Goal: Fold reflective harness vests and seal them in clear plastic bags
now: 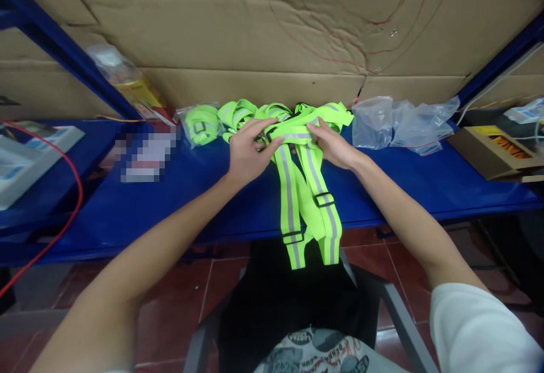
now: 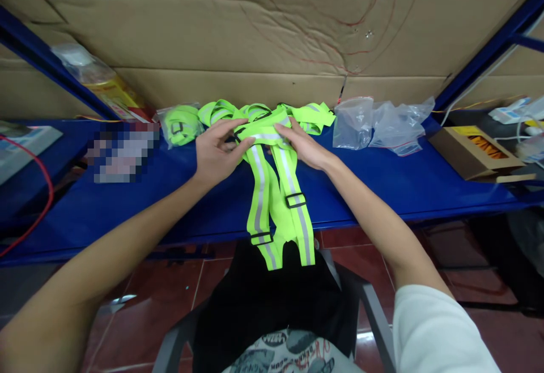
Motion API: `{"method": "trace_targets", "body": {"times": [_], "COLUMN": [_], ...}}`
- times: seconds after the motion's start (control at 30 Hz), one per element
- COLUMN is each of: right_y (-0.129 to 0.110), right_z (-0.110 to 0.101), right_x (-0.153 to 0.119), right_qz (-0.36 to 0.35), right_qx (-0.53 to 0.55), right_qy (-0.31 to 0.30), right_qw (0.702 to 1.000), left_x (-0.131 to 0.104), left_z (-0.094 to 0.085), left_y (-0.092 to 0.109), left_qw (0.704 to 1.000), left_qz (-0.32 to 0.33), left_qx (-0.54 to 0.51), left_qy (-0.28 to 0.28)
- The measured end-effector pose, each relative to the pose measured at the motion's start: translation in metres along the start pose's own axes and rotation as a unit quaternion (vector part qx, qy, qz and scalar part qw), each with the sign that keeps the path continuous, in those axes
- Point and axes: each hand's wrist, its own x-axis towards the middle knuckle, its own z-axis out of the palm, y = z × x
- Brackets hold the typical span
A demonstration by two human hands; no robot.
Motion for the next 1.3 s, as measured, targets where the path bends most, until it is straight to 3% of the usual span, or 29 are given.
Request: {"method": "trace_targets", "body": {"times": [0.1, 0.2, 0.3, 0.4, 0.53, 0.67, 0.73, 0.9, 0.97, 1.03, 1.13, 1.3], "right_y": [0.001, 0.006, 0.012, 0.013, 0.006, 0.002, 0.005, 0.019, 0.021, 0.020, 0.017, 0.016], "right_z": [0.014, 0.016, 0.001, -0.024, -0.043, -0.042, -0.037, -0.028, -0.028, -0.030, -0.033, -0.037], "right_x": [-0.004, -0.002, 0.005, 0.010, 0.008, 0.004, 0.004, 0.012, 0.013, 0.014, 0.013, 0.013], "right_qz": [-0.004, -0.033, -0.067, -0.109, -0.190, -0.219, -0.210, -0.126, -0.113, -0.140, -0.205, -0.237], "right_qx": [0.079, 0.042, -0.027, -0.116, -0.269, -0.385, -0.369, -0.190, -0.173, -0.224, -0.333, -0.410], "right_qy": [-0.034, -0.005, 0.012, -0.012, -0.035, -0.020, -0.011, -0.024, -0.040, -0.036, -0.009, -0.019], "right_qw": [0.996, 0.999, 0.997, 0.987, 0.943, 0.897, 0.905, 0.973, 0.978, 0.964, 0.920, 0.880], "left_x": [0.002, 0.004, 0.004, 0.001, -0.003, -0.002, -0.002, -0.004, -0.005, -0.005, -0.006, -0.010], "left_z": [0.004, 0.003, -0.001, -0.004, -0.003, -0.003, -0.004, -0.003, -0.002, 0.000, 0.003, 0.006], "left_y": [-0.008, -0.011, -0.008, -0.004, -0.002, -0.003, -0.003, 0.002, 0.003, 0.002, -0.003, -0.015], "left_qw": [0.996, 0.993, 0.997, 0.998, 0.990, 0.979, 0.974, 0.964, 0.964, 0.968, 0.973, 0.965], "left_qz": [-0.015, -0.013, -0.009, 0.014, 0.085, 0.155, 0.182, 0.214, 0.214, 0.192, 0.139, 0.136], "left_qx": [-0.092, -0.118, -0.062, 0.010, 0.069, 0.086, 0.085, 0.105, 0.098, 0.096, 0.127, 0.158], "left_qy": [-0.014, -0.021, -0.038, -0.061, -0.088, -0.101, -0.104, -0.116, -0.120, -0.127, -0.137, -0.160]}}
